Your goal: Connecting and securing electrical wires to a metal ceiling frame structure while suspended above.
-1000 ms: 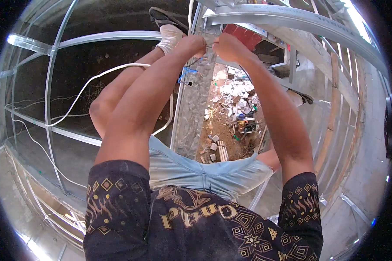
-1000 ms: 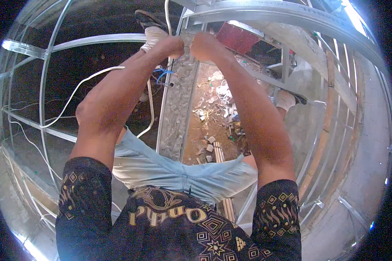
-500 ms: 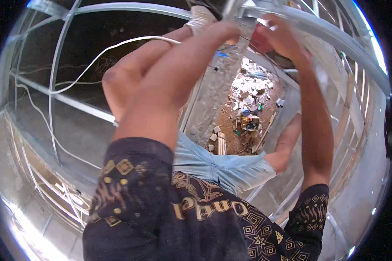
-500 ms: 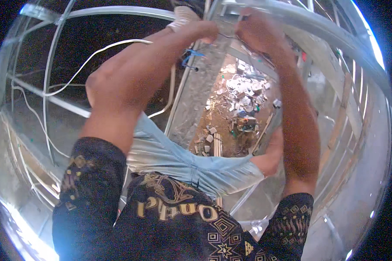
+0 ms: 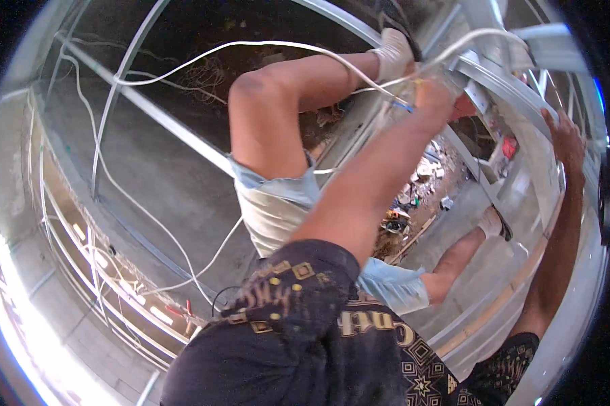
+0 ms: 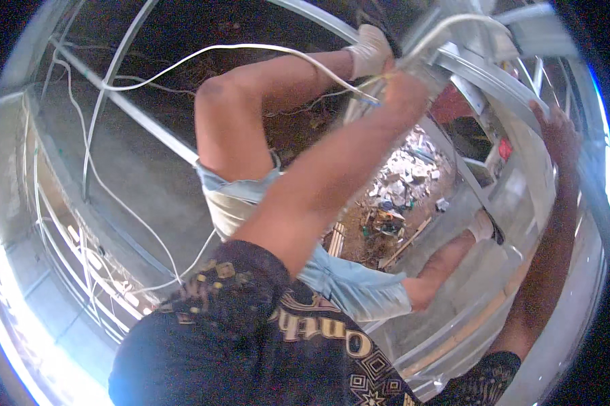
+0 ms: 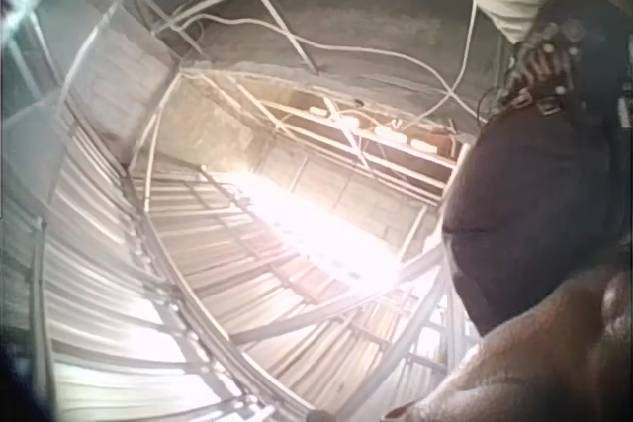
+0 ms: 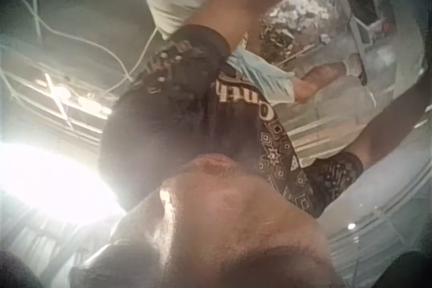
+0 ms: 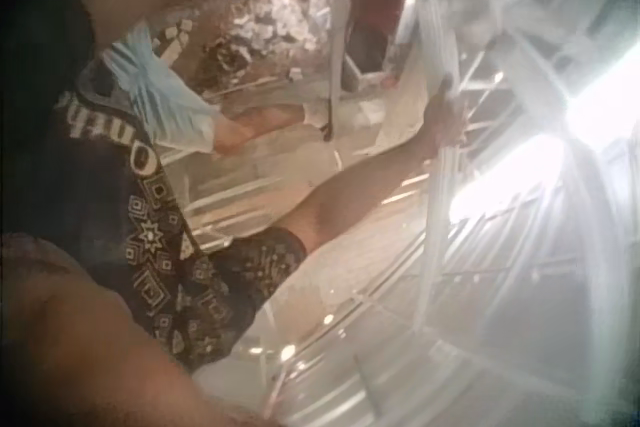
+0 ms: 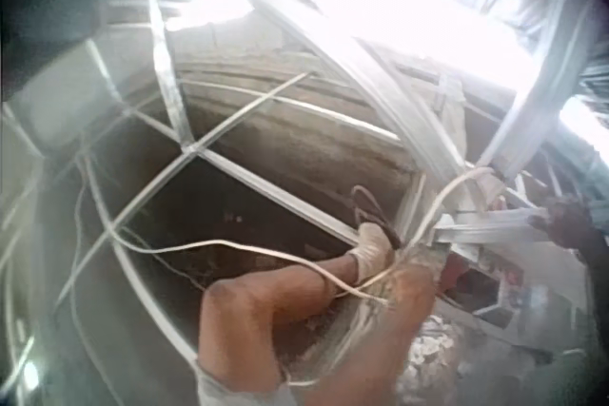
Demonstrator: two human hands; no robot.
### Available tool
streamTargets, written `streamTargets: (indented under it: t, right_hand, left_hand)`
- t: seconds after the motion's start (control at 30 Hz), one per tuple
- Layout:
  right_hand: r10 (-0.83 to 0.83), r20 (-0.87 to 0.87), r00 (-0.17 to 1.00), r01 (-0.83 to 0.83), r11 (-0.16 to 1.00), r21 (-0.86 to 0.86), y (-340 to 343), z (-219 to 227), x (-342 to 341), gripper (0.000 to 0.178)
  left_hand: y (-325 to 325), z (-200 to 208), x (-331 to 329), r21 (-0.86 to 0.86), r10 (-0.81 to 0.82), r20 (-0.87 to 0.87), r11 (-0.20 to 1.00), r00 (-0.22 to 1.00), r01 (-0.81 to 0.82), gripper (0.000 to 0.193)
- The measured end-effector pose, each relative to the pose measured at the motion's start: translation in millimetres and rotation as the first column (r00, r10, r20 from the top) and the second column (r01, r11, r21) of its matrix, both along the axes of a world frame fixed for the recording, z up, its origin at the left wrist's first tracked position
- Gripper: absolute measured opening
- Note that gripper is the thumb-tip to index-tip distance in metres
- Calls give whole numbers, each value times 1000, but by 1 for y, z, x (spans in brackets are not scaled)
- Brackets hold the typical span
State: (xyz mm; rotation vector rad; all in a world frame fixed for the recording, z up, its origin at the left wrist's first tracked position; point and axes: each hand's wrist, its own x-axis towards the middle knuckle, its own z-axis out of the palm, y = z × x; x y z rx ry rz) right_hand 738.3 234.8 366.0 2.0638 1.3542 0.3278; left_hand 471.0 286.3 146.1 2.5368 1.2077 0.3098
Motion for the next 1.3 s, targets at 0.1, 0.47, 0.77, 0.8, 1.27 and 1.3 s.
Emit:
streamTargets:
  t: [0.1,0.47,0.77,0.8,1.27,1.3]
  right_hand:
    - [174,32,984,-175,985,13,-18,-2,49,67]
    - [241,33,970,-242,947,212,-11,2,-19,66]
    - [220,-6,975,-214,953,212,-12,2,-8,67]
    - [221,-3,975,-216,953,213,-11,2,-11,67]
    - [64,13,998,-65,994,94,-16,-1,-15,70]
    - [45,11,999,-46,995,92,-11,5,-16,70]
  left_hand:
    - [-21,3,27,16,88,19,996,996,-88,18]
    - [-11,-13,28,-222,104,-52,968,993,-113,18]
    - [-10,-6,27,-212,94,-53,972,994,-103,17]
    - [-9,-7,26,-192,82,-71,977,994,-94,17]
    - [37,19,-15,-199,-328,-142,934,934,297,21]
    - [57,21,-17,-267,-462,-273,879,844,395,24]
